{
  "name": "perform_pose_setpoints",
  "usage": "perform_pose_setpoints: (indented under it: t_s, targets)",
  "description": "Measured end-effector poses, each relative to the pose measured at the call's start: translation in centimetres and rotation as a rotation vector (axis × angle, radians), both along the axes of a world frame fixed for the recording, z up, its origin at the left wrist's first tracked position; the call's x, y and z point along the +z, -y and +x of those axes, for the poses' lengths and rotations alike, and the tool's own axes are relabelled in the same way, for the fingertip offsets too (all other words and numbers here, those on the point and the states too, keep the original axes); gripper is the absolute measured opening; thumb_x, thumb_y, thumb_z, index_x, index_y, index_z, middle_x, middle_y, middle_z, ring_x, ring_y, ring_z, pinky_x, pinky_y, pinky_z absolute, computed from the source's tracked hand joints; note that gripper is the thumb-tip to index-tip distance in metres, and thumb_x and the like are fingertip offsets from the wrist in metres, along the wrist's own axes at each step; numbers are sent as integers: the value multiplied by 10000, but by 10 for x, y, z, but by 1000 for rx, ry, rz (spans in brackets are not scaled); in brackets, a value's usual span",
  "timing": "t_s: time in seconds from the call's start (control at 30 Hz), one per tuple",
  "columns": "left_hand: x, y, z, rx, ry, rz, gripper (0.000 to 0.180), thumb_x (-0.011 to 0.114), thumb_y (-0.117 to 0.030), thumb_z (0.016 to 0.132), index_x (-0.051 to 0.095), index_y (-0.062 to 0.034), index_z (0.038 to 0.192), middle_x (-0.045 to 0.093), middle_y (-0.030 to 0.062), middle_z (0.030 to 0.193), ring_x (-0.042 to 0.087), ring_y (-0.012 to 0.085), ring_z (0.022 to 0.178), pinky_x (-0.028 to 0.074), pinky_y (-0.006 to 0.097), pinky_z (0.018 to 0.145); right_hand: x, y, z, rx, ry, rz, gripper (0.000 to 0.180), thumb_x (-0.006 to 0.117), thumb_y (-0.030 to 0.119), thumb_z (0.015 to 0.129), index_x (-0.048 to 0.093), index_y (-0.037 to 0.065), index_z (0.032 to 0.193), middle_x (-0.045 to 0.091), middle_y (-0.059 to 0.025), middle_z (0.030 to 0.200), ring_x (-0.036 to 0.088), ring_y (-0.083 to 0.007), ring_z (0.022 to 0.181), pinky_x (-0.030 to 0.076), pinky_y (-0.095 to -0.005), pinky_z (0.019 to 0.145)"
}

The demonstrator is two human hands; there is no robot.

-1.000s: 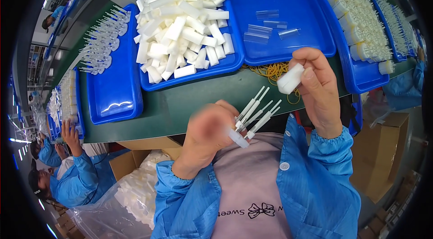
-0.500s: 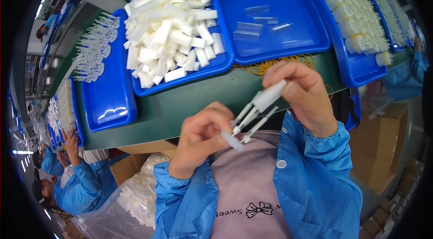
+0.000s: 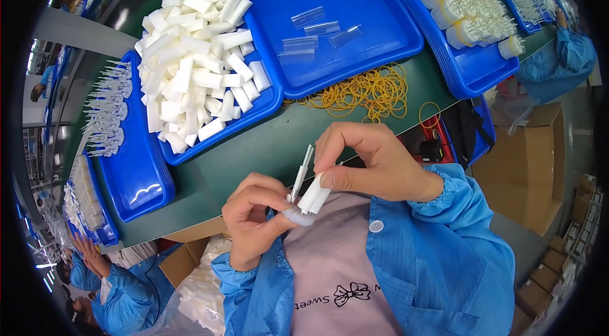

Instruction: The person places plastic sleeves over foam-loaded pin bases, secures them with rubber bands, and sets the finished units onto a tray. The person then assembles new units by mounting foam blocks onto plastic pins of a base by hand.

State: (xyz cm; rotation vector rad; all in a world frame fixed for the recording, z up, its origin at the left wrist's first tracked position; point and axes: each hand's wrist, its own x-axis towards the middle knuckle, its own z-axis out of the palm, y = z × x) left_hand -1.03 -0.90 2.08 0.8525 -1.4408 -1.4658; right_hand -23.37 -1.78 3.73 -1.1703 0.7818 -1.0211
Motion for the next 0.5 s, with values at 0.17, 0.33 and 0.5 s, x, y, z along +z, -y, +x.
perform_pose_setpoints:
  t_s: [0.17, 0.33, 0.5]
  targets:
    - [-4, -6, -9, 7, -29, 8, 245, 809, -9, 624, 636, -20, 797, 593, 97, 860, 560, 146, 754, 457, 253, 668, -1, -8, 0, -5, 26, 37, 111, 687, 87, 817, 598, 33, 857, 594, -65, 887, 555, -142, 864, 428, -283, 784]
    - [0, -5, -11, -11, -13, 12, 246, 802, 4, 625, 627, -16, 797, 580, 98, 866, 551, 145, 765, 455, 258, 676, 9, -6, -15, -134, -320, -331, 207, 744, 79, 726, 605, 34, 872, 595, -70, 928, 564, -202, 896, 440, -313, 776]
    - [-3, -4, -1, 213, -127, 66, 248, 700, -36, 734, 465, -57, 809, 490, 51, 821, 544, 140, 701, 501, 261, 634, 14, -29, -73, -428, -1106, -464, 307, 768, 103, 595, 578, 63, 832, 547, -76, 932, 529, -273, 887, 412, -357, 745]
